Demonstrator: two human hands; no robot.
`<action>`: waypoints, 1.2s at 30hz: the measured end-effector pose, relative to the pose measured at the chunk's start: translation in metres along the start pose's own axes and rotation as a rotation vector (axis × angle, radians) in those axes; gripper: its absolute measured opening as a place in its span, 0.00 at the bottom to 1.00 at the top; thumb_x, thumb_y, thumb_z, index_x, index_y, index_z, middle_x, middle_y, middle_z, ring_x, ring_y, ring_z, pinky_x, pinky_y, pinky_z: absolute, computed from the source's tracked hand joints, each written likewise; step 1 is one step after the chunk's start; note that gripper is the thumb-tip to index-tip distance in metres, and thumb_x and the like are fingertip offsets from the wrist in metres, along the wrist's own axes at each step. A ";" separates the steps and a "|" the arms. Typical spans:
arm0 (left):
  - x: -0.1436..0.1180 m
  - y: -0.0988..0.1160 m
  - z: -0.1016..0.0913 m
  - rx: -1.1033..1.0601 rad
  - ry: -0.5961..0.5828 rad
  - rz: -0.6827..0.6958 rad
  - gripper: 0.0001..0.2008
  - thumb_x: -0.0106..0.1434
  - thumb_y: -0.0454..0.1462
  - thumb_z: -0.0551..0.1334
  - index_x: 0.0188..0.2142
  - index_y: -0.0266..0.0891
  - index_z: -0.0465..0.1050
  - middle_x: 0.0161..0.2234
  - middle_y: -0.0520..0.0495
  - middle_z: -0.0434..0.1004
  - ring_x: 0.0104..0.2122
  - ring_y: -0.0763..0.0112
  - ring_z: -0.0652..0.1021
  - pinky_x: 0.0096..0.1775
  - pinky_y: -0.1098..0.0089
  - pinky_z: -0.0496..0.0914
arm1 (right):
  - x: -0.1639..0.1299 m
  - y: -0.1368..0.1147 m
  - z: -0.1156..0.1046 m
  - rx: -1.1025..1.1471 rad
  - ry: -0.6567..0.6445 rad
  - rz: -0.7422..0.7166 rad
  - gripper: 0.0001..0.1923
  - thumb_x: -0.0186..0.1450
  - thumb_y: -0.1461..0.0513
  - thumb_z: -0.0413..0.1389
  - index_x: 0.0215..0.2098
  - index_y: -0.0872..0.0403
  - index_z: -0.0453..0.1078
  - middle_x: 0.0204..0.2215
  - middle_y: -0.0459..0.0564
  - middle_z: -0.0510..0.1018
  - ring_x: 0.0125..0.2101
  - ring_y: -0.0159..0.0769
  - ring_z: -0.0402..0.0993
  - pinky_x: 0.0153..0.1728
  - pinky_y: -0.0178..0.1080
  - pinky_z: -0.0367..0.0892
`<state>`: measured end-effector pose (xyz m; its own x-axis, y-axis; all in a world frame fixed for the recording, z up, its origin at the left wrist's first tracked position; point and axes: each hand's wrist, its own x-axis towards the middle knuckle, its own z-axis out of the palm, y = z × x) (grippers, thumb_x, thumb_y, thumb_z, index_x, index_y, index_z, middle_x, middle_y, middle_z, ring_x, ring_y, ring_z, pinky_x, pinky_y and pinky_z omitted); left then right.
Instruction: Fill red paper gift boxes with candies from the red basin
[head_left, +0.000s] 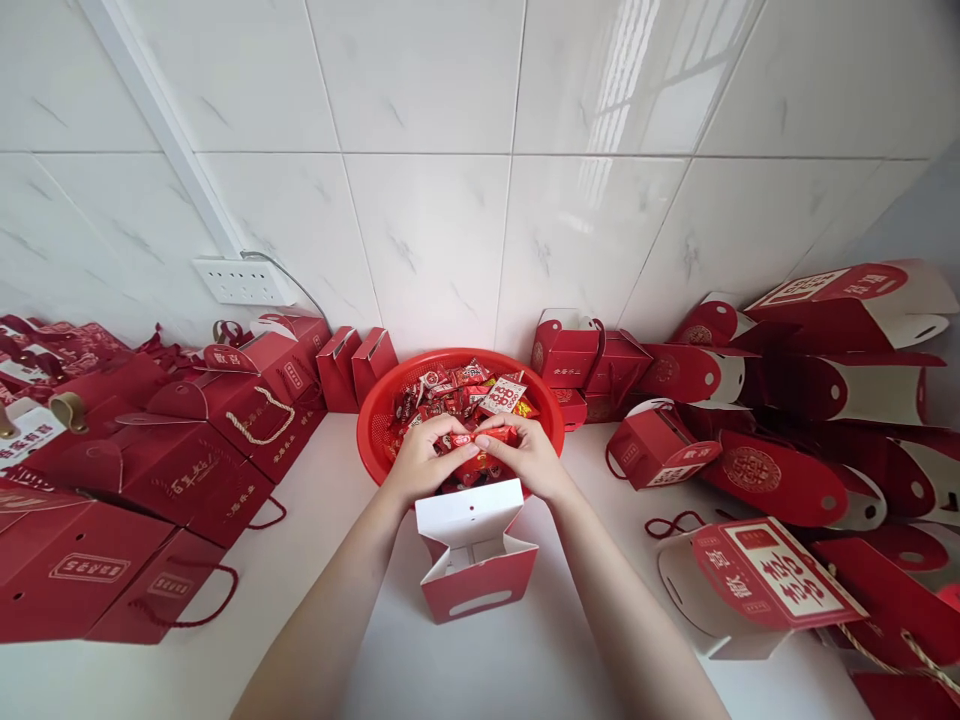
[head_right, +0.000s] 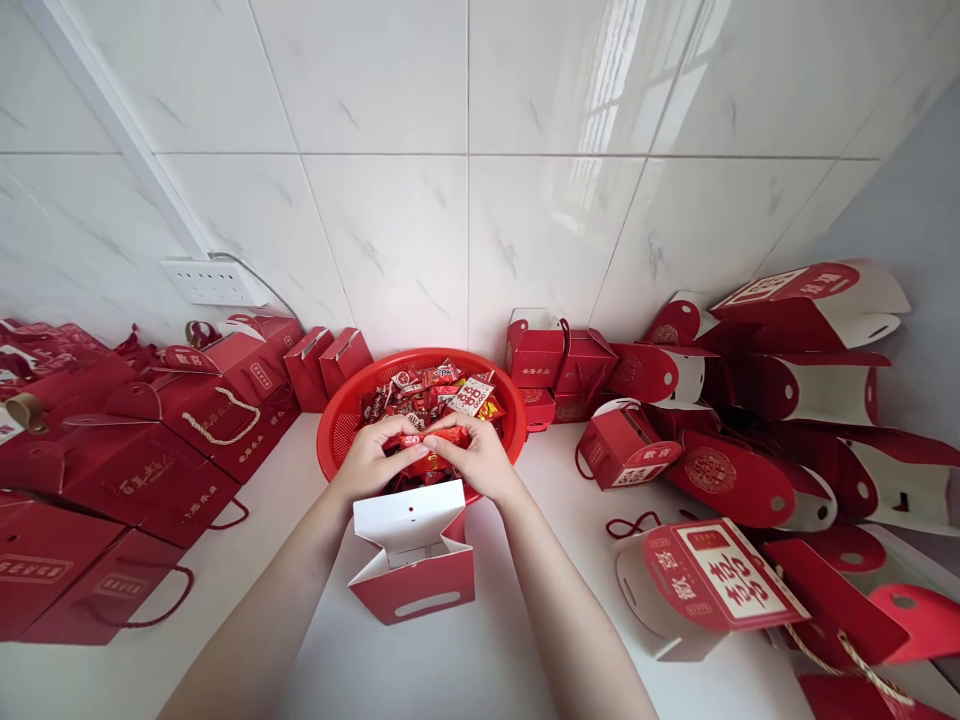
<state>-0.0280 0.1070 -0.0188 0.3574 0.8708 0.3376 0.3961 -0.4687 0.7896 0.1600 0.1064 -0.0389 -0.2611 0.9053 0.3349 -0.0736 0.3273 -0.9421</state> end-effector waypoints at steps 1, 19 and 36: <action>0.000 0.000 0.001 0.000 -0.013 -0.017 0.11 0.61 0.44 0.64 0.30 0.38 0.72 0.30 0.51 0.72 0.31 0.70 0.72 0.37 0.71 0.65 | 0.001 0.001 0.000 0.005 0.008 0.005 0.10 0.61 0.55 0.63 0.35 0.53 0.77 0.33 0.48 0.80 0.35 0.37 0.74 0.41 0.39 0.68; -0.003 -0.005 0.003 0.095 -0.081 -0.097 0.17 0.56 0.49 0.67 0.27 0.36 0.76 0.25 0.50 0.76 0.27 0.68 0.74 0.30 0.71 0.65 | -0.002 0.004 0.003 0.077 -0.002 0.113 0.15 0.58 0.53 0.66 0.38 0.53 0.78 0.34 0.49 0.81 0.34 0.40 0.76 0.37 0.41 0.71; -0.004 -0.007 0.007 -0.231 0.076 -0.137 0.19 0.57 0.46 0.68 0.43 0.35 0.78 0.40 0.43 0.82 0.41 0.58 0.80 0.43 0.64 0.73 | -0.003 0.006 0.005 0.158 0.060 0.117 0.16 0.58 0.52 0.65 0.40 0.53 0.78 0.37 0.50 0.82 0.37 0.42 0.77 0.42 0.43 0.72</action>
<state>-0.0266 0.1058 -0.0289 0.2460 0.9363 0.2507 0.2301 -0.3076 0.9233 0.1553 0.1042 -0.0457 -0.2194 0.9507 0.2192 -0.1979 0.1766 -0.9642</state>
